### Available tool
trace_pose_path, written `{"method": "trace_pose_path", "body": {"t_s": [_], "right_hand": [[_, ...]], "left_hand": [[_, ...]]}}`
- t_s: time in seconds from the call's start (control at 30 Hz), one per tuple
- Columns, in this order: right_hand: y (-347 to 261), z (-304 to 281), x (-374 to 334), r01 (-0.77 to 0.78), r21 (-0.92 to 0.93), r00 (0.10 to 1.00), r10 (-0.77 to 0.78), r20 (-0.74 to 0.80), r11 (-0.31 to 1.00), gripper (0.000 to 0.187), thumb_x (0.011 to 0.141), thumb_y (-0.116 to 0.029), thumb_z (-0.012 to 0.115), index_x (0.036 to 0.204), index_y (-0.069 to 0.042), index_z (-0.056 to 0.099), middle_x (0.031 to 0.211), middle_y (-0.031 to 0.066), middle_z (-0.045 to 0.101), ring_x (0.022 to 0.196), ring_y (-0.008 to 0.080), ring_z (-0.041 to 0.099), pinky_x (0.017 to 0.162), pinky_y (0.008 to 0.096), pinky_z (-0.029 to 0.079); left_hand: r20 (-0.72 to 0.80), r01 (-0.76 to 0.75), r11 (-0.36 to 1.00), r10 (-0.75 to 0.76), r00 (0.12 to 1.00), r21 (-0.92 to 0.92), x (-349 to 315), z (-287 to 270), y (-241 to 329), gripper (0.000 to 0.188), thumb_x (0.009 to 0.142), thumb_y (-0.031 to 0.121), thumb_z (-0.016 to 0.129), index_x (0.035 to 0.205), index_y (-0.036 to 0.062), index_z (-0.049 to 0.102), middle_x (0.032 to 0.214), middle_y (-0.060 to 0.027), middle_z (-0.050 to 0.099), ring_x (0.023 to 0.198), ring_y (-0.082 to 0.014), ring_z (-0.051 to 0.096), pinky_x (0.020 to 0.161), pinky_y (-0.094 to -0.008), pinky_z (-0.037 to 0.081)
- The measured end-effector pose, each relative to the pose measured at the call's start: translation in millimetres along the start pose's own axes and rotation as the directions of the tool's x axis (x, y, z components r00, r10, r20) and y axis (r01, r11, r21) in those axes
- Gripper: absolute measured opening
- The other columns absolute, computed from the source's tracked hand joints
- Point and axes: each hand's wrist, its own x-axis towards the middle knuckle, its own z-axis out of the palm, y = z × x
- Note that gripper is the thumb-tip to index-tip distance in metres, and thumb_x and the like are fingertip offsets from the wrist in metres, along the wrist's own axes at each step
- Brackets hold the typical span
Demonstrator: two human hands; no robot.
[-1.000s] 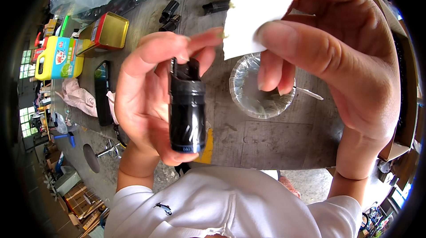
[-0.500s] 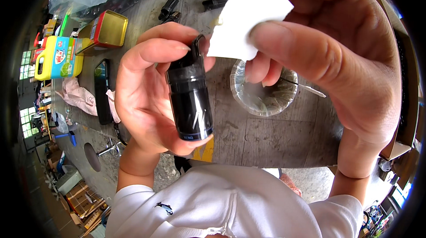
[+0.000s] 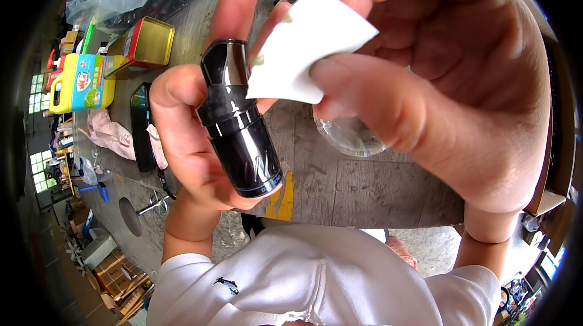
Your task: The person cleans small black cylindrical parts by applying a substance with a brush and wiping them with a tissue. They handle the parts one at a time, rotating them to clean all sides, and place the finished items into a cardboard box.
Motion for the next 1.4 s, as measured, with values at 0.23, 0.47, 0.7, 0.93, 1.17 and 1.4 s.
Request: {"method": "trace_pose_path", "body": {"t_s": [0.23,0.47,0.7,0.93,1.17,1.4], "right_hand": [[-2,-4,1,0.183,-0.09,0.979,-0.174,0.102,0.979,0.023,0.075,-0.018,0.069,0.079,-0.004,0.051,0.072,0.0088,0.051,0.066,0.0152,0.053,0.058,0.0235,0.047],[0,-13,2,0.27,-0.154,0.948,-0.235,0.213,0.951,0.023,0.076,-0.02,0.069,0.079,-0.003,0.054,0.074,0.0097,0.052,0.067,0.0144,0.052,0.059,0.0234,0.045],[-2,-13,3,0.235,-0.179,0.953,-0.19,0.236,0.955,0.021,0.073,-0.019,0.07,0.076,-0.003,0.056,0.075,0.0105,0.054,0.067,0.0141,0.051,0.059,0.023,0.043],[2,-12,7,0.208,-0.145,0.947,-0.162,0.277,0.967,0.018,0.068,-0.015,0.07,0.074,-0.002,0.058,0.075,0.0096,0.054,0.066,0.0135,0.051,0.059,0.0224,0.04],[-2,-22,6,0.189,-0.213,0.93,-0.105,0.353,0.959,0.018,0.066,-0.015,0.071,0.074,-0.002,0.06,0.075,0.0095,0.054,0.066,0.0131,0.052,0.06,0.0224,0.04],[-2,-17,-1,0.153,-0.228,0.954,-0.083,0.288,0.962,0.019,0.067,-0.016,0.07,0.074,-0.003,0.059,0.076,0.011,0.055,0.067,0.0136,0.053,0.06,0.023,0.041]], "left_hand": [[-0.015,-0.025,1.0,0.025,1.0,0.019,0,6,-2,0.066,0.072,0.011,0.075,0.121,0.0038,0.032,0.14,-0.0337,0.022,0.135,-0.04,0.021,0.105,-0.0464,0.026],[0.002,0.031,0.991,-0.031,1.0,0.127,-1,6,2,0.08,0.069,0.031,0.08,0.126,0.0061,0.03,0.139,-0.0341,0.025,0.13,-0.0371,0.032,0.106,-0.0458,0.026],[-0.033,0.137,0.969,-0.133,0.991,0.205,-2,3,12,0.081,0.064,0.019,0.083,0.123,0.0047,0.031,0.136,-0.0337,0.03,0.127,-0.0347,0.037,0.103,-0.0439,0.032],[-0.146,0.022,0.991,-0.002,0.989,0.132,-5,6,5,0.065,0.062,-0.003,0.079,0.114,-0.001,0.04,0.117,-0.0231,0.05,0.117,-0.0405,0.047,0.097,-0.0464,0.04],[0.009,0.034,0.961,-0.038,0.999,0.274,-2,-6,5,0.062,0.059,0.001,0.08,0.113,-0.0018,0.05,0.118,-0.0257,0.052,0.117,-0.0415,0.047,0.095,-0.0492,0.04],[-0.094,0.153,0.931,-0.129,0.987,0.332,3,6,14,0.088,0.053,0.003,0.084,0.128,0.0007,0.036,0.118,-0.0267,0.051,0.111,-0.0358,0.052,0.093,-0.0429,0.044]]}}
